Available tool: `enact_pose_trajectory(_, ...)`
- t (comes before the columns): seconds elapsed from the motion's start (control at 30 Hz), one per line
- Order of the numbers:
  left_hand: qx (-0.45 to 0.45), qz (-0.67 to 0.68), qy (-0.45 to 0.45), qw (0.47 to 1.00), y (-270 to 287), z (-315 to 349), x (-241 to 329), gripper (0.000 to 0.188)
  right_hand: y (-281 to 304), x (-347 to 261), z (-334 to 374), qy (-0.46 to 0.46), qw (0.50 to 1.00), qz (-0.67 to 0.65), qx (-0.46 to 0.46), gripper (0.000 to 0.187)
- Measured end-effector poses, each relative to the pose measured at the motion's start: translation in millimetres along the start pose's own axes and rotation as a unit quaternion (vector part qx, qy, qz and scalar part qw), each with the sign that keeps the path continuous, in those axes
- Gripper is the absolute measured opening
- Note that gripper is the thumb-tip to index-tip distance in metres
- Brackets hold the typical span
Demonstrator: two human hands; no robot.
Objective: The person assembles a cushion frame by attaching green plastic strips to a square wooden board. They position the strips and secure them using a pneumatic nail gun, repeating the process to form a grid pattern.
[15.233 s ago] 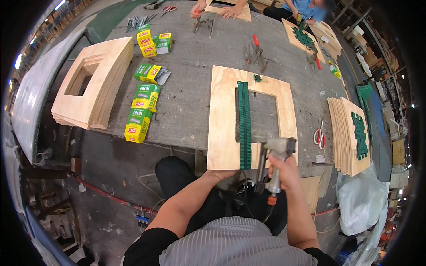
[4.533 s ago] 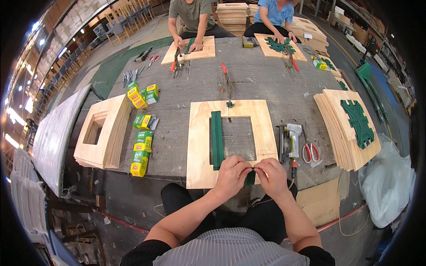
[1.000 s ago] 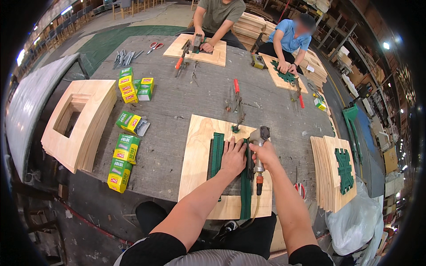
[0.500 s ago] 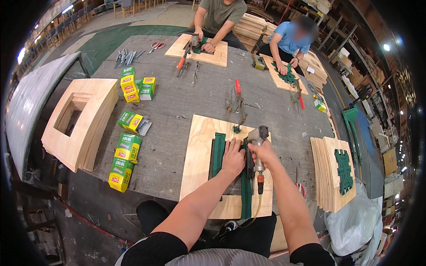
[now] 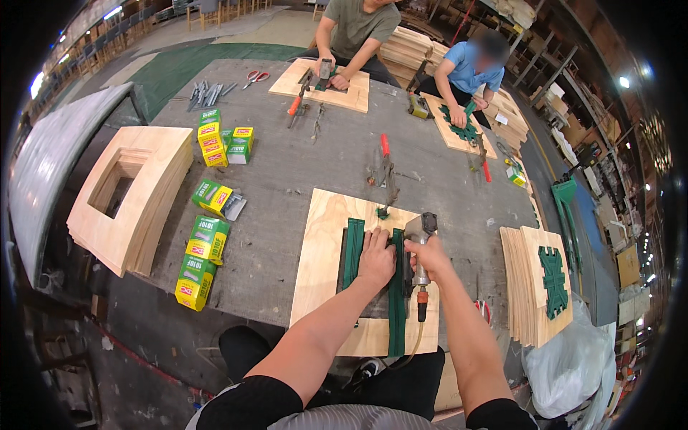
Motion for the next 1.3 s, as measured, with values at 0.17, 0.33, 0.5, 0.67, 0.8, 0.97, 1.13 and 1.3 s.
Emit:
enact_pose_trajectory(0.17, 0.017, -0.002, -0.001, 1.000, 3, 1, 0, 0.015, 4, -2, -6, -0.002, 1.000, 0.010, -0.009, 0.023)
enact_pose_trajectory(0.33, 0.009, 0.003, -0.004, 1.000, 1, 0, 6, 0.016, 16, 2, -8, 0.001, 1.000, 0.007, -0.004, 0.023)
enact_pose_trajectory(0.5, 0.020, 0.021, -0.001, 1.000, 2, -2, 2, 0.016, 28, 0, -2, -0.031, 0.999, -0.022, -0.009, 0.026)
enact_pose_trajectory(0.67, -0.016, 0.027, 0.041, 0.999, -3, -4, -3, 0.033, 91, 35, 9, -0.022, 0.984, -0.177, 0.005, 0.026)
enact_pose_trajectory(0.8, -0.030, 0.018, 0.039, 0.999, -13, -8, 9, 0.037, 173, 101, 7, -0.053, 0.960, -0.276, 0.002, 0.025)
enact_pose_trajectory(0.97, -0.043, -0.005, 0.031, 0.999, -18, -6, 11, 0.036, 201, 147, 12, -0.121, 0.967, -0.221, 0.041, 0.027)
enact_pose_trajectory(1.13, -0.009, -0.018, 0.013, 1.000, -15, -9, 13, 0.031, 241, 128, 61, 0.071, 0.970, 0.101, 0.211, 0.038)
enact_pose_trajectory(1.3, -0.052, -0.015, 0.052, 0.997, -21, -4, 10, 0.035, 242, 143, 153, 0.213, 0.945, -0.065, 0.238, 0.041)
Point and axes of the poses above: each hand's wrist, its own z-axis away from the middle knuckle, its own y-axis out of the back of the hand, x = y × z, the point moved 9 cm from there along -z, towards the middle knuckle, and after that the axes turned 8 degrees about -y, right-handed, at the moved point
